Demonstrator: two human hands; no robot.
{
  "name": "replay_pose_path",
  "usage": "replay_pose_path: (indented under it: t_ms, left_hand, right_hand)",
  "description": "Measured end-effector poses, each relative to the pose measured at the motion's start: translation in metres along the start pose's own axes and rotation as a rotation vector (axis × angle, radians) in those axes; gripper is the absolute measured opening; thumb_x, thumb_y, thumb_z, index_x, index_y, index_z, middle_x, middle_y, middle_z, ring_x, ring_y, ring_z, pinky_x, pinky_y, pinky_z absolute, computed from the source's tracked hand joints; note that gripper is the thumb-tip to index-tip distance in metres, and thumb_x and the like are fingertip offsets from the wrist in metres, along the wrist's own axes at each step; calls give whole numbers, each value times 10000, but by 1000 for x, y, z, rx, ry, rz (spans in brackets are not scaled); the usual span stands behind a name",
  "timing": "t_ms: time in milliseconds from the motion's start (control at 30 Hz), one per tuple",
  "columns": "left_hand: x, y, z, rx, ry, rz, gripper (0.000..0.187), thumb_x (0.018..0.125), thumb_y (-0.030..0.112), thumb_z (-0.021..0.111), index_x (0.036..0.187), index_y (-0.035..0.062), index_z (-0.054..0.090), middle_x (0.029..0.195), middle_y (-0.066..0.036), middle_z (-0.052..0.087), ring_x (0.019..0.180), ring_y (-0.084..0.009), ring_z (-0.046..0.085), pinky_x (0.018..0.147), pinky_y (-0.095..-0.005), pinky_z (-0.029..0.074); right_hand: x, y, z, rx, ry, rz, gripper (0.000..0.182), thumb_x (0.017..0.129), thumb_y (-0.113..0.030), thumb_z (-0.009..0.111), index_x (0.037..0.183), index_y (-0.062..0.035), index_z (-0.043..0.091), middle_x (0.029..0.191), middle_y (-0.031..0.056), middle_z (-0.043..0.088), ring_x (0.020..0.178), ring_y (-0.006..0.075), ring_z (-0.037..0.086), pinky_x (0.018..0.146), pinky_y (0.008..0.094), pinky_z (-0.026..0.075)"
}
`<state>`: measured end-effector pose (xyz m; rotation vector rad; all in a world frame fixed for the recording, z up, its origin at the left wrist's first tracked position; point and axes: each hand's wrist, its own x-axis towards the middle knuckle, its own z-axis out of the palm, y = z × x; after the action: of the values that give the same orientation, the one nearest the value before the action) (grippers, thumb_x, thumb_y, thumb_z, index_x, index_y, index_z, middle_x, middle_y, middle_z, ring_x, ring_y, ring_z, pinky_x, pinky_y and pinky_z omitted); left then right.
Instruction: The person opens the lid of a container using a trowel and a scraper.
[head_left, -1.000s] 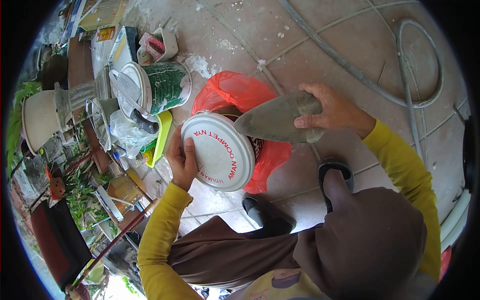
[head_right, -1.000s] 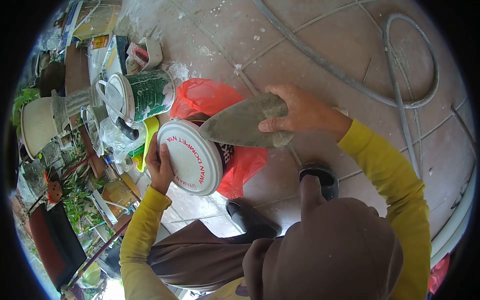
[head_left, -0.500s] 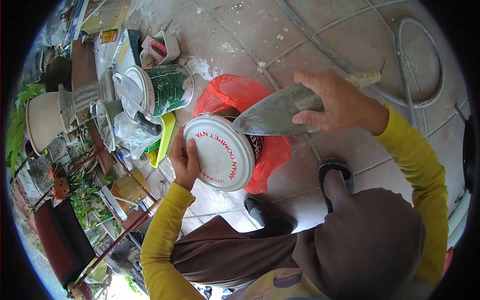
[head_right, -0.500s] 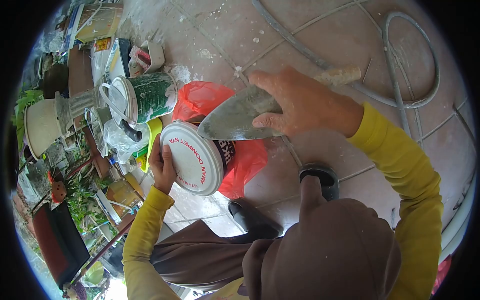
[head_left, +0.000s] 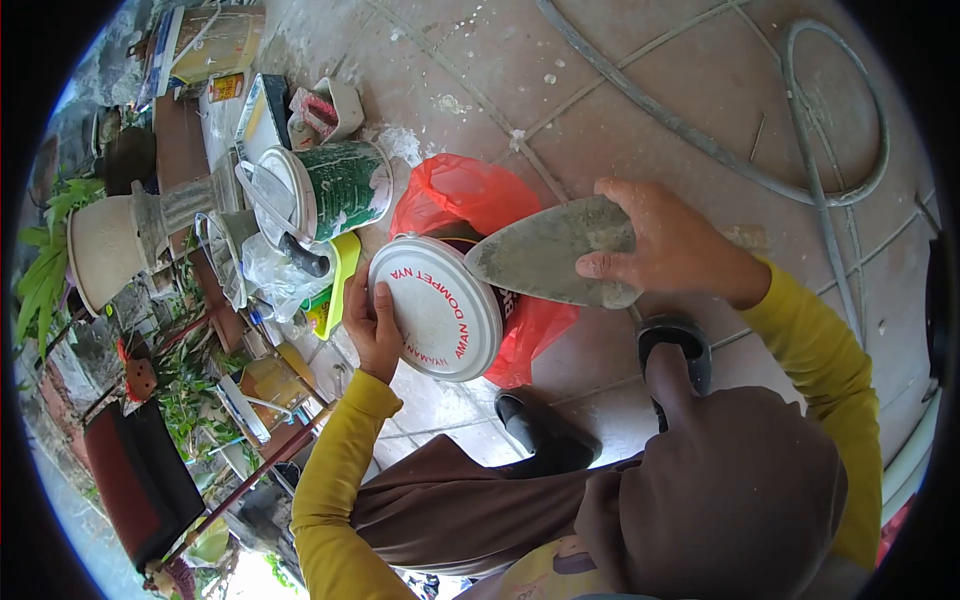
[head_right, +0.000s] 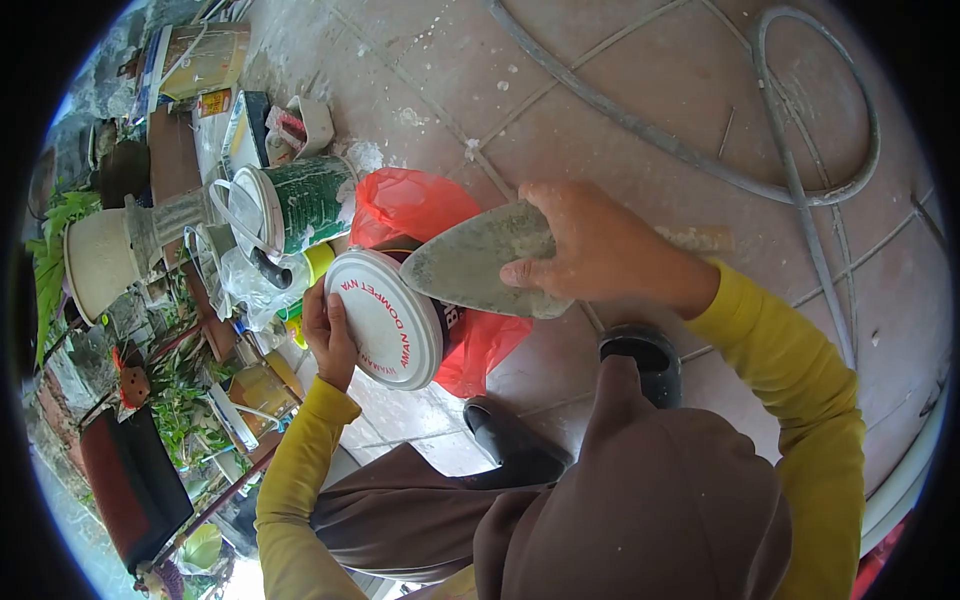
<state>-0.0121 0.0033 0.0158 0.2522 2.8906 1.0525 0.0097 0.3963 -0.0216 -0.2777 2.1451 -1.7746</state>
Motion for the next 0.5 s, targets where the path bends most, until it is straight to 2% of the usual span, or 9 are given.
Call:
replay_pose_path:
  t_ms: [67,200,267,367,500]
  left_hand:
    - [2,-3,-2,40,-8,34,354,1009,189,541,1257,-62,572,1098,-183,609,988,-277,606,889,-363,481]
    - [3,0,-2,57,-2,44,355,1006,205,548,1228,-68,593,1096,-192,614,985,-288,610,886,-365,482]
    - [2,0,-2,90,11,51,354,1005,203,545,1221,-73,598,1093,-199,617,984,-298,612,885,-368,481]
    - [8,12,-7,209,-32,122,363,1003,207,539,1215,-82,600,1089,-216,617,970,-318,617,869,-379,489]
    - [14,10,-8,227,-68,198,382,996,214,540,1203,-101,599,1072,-238,614,939,-337,626,832,-391,504]
  right_hand:
    - [25,-1,-17,-2,-135,62,458,761,-264,827,968,58,575,804,223,619,753,267,637,721,388,501]
    - [55,-1,-29,-212,-65,-132,469,751,-266,831,980,57,579,801,211,635,766,275,645,741,378,511]
    - [46,-16,-27,-344,2,-213,486,751,-281,833,987,52,569,806,209,645,776,293,657,751,379,518]
    - [-6,-19,12,-27,117,29,497,767,-295,825,989,50,544,794,236,628,756,365,656,722,404,516]
    - [-13,-16,38,-1,219,72,496,788,-304,815,977,50,524,774,240,612,727,373,649,682,416,506]
